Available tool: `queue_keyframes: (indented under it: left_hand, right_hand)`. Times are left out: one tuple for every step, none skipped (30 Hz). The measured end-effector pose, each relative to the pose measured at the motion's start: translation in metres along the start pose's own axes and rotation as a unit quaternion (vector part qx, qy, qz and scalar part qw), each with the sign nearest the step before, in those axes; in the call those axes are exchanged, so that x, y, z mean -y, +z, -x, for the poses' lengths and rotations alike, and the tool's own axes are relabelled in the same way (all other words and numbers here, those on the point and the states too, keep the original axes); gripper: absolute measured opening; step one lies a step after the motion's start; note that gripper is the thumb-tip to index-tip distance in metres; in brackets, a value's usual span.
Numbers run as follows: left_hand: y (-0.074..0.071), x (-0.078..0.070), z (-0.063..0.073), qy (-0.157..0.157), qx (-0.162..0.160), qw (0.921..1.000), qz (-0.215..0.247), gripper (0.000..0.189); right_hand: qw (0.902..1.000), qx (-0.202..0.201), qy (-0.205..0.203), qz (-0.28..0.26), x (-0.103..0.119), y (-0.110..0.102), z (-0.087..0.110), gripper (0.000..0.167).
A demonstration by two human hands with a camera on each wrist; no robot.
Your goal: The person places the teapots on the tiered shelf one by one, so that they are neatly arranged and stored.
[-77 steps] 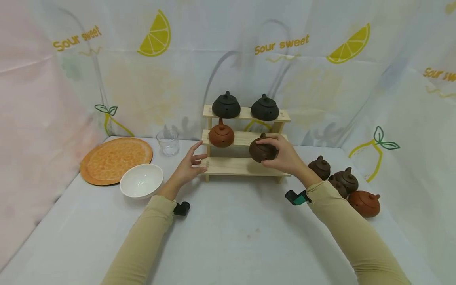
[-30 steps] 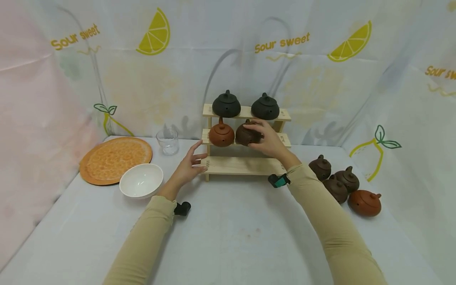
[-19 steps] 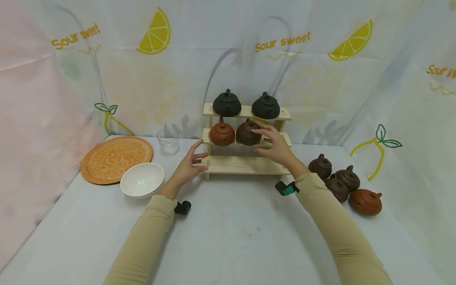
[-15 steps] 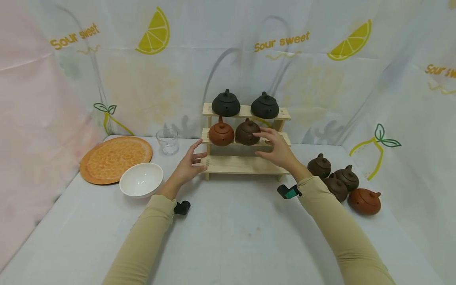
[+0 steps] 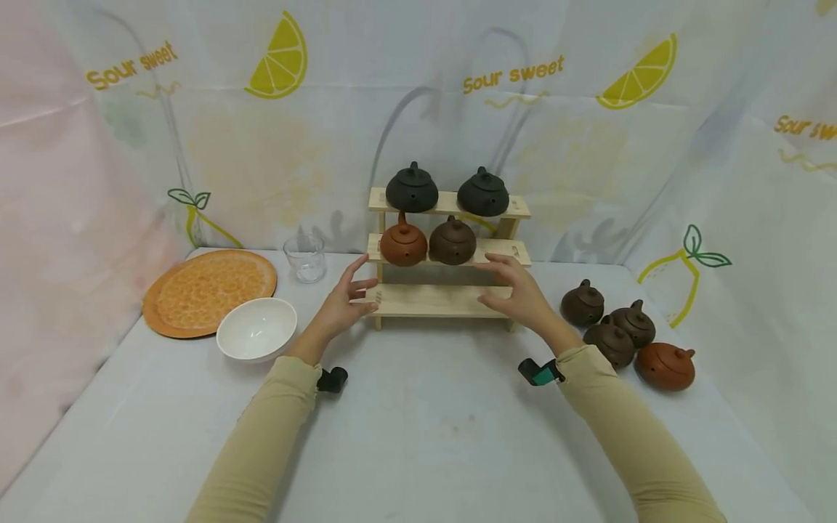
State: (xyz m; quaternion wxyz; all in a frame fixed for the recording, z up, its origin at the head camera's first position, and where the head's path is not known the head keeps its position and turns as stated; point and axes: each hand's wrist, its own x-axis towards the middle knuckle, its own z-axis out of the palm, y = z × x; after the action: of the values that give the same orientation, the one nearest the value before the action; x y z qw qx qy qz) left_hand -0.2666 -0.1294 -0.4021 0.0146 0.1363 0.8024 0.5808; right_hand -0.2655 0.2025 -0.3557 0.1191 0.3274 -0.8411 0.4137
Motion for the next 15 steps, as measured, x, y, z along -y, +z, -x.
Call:
queue_keyframes:
  left_hand:
    - [0.000,0.000,0.000,-0.001,0.001,1.0000,0.000,0.088]
    - [0.000,0.000,0.000,0.000,0.002,1.0000,0.001,0.088]
    - [0.000,0.000,0.000,0.000,0.002,1.0000,0.001,0.088]
    - [0.000,0.000,0.001,0.000,0.003,1.0000,0.002,0.088]
    - [0.000,-0.001,0.001,0.000,0.003,1.0000,0.002,0.088]
    - [0.000,-0.001,0.001,-0.001,0.002,1.0000,0.003,0.088]
    - [0.000,-0.001,0.001,-0.001,0.002,1.0000,0.003,0.088]
    - [0.000,-0.002,0.001,-0.002,0.001,1.0000,0.004,0.088]
    - [0.000,-0.002,0.001,-0.003,0.000,1.0000,0.004,0.088]
    - [0.000,-0.002,0.001,-0.003,0.000,1.0000,0.005,0.088]
    - [0.000,-0.003,0.001,-0.004,0.000,1.0000,0.006,0.088]
    - [0.000,-0.003,0.001,-0.003,0.001,1.0000,0.006,0.088]
    - [0.000,-0.003,0.001,-0.003,0.001,1.0000,0.006,0.088]
    - [0.000,-0.003,0.001,-0.003,0.002,1.0000,0.006,0.088]
    - [0.000,-0.003,0.001,-0.002,0.002,1.0000,0.006,0.088]
  right_hand:
    - [1.0000,-0.001,0.000,-0.005,-0.001,0.000,0.002,0.049]
    - [1.0000,-0.002,0.003,-0.007,-0.001,0.000,0.005,0.049]
    - [0.9999,-0.003,0.006,-0.009,-0.002,0.000,0.007,0.048]
    - [0.9999,-0.005,0.008,-0.011,-0.003,-0.001,0.010,0.047]
    - [0.9998,-0.006,0.012,-0.012,-0.003,-0.001,0.013,0.046]
    - [0.9998,-0.008,0.014,-0.013,-0.003,-0.001,0.015,0.045]
    - [0.9997,-0.012,0.017,-0.012,-0.002,-0.002,0.017,0.044]
    - [0.9997,-0.015,0.019,-0.008,-0.001,-0.002,0.020,0.044]
    - [0.9996,-0.019,0.017,-0.008,0.001,-0.003,0.022,0.044]
    - [0.9996,-0.023,0.016,-0.009,0.004,-0.004,0.024,0.043]
    - [0.9995,-0.026,0.015,-0.008,0.008,-0.005,0.026,0.043]
    - [0.9994,-0.031,0.015,-0.007,0.012,-0.006,0.028,0.043]
    - [0.9993,-0.035,0.015,-0.004,0.016,-0.007,0.030,0.042]
    - [0.9992,-0.038,0.015,0.000,0.020,-0.009,0.032,0.042]
    - [0.9990,-0.041,0.016,0.002,0.024,-0.010,0.034,0.042]
